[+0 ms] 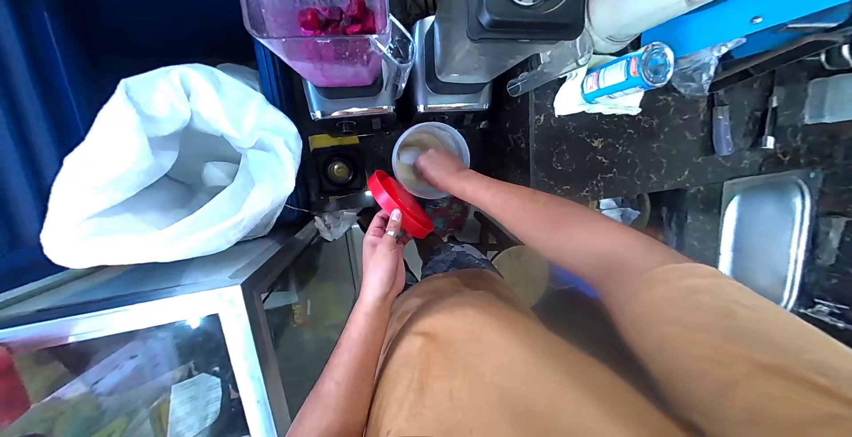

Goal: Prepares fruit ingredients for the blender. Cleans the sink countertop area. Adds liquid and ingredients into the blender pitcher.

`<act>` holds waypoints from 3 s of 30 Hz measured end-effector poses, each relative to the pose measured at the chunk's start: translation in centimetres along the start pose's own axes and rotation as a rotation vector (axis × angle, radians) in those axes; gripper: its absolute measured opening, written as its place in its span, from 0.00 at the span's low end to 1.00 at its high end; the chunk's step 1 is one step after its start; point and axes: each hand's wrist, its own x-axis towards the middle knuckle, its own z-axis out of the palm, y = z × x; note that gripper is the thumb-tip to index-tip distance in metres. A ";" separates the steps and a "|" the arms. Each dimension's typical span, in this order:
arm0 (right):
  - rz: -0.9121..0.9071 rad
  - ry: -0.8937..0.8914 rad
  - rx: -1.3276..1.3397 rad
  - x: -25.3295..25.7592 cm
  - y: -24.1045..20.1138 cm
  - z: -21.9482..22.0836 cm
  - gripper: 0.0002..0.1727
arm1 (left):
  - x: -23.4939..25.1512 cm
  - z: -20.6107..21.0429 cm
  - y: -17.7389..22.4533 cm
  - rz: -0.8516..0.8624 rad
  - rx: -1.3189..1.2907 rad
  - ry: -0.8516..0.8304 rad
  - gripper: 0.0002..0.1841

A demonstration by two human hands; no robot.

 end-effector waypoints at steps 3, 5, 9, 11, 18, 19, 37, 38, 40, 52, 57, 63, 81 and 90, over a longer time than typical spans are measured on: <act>0.011 -0.051 -0.011 0.2 0.0 -1.0 0.11 | 0.1 0.4 -0.1 -0.005 -0.007 0.011 0.12; 0.089 0.050 0.030 0.4 -0.4 -0.9 0.12 | 0.0 0.5 0.0 0.000 -0.011 0.030 0.12; 0.099 -0.102 0.175 1.0 0.0 1.2 0.12 | 0.1 1.4 -0.3 0.008 0.007 0.040 0.13; 0.053 -0.119 0.260 1.4 0.7 1.0 0.14 | 0.1 1.7 -0.3 0.004 0.013 0.058 0.13; 0.030 0.055 0.598 -5.8 4.8 -5.3 0.14 | -0.5 2.5 0.1 0.025 0.079 0.054 0.15; 0.046 0.085 0.675 -6.8 6.0 -5.3 0.15 | -0.8 2.5 0.3 0.035 0.089 0.054 0.15; 0.062 0.276 1.529 -11.1 11.3 -0.8 0.13 | -1.4 3.6 11.3 0.506 0.272 0.153 0.12; 0.049 0.296 1.529 -11.9 10.4 -2.1 0.14 | -1.1 4.1 12.9 0.583 0.289 0.145 0.13; 0.013 0.354 1.581 -13.8 7.8 -5.9 0.12 | -0.7 5.1 16.1 0.712 0.331 0.101 0.12; -0.306 0.922 0.721 -10.3 -6.3 -25.0 0.14 | -1.4 1.5 20.9 0.657 0.237 -0.013 0.12; -0.483 0.952 -0.084 -5.7 -7.5 -24.1 0.14 | -1.3 -1.2 21.9 0.620 0.199 -0.062 0.12; -0.433 0.904 -0.160 -7.4 -9.0 -23.7 0.17 | -0.2 -3.4 22.5 0.573 0.216 -0.124 0.11; 0.775 1.061 0.958 -16.1 10.3 -6.2 0.37 | 7.1 4.3 3.7 1.075 1.956 -0.752 0.12; 0.663 1.565 0.981 -11.9 25.1 -9.3 0.55 | 8.3 5.6 1.5 0.974 2.160 -0.728 0.08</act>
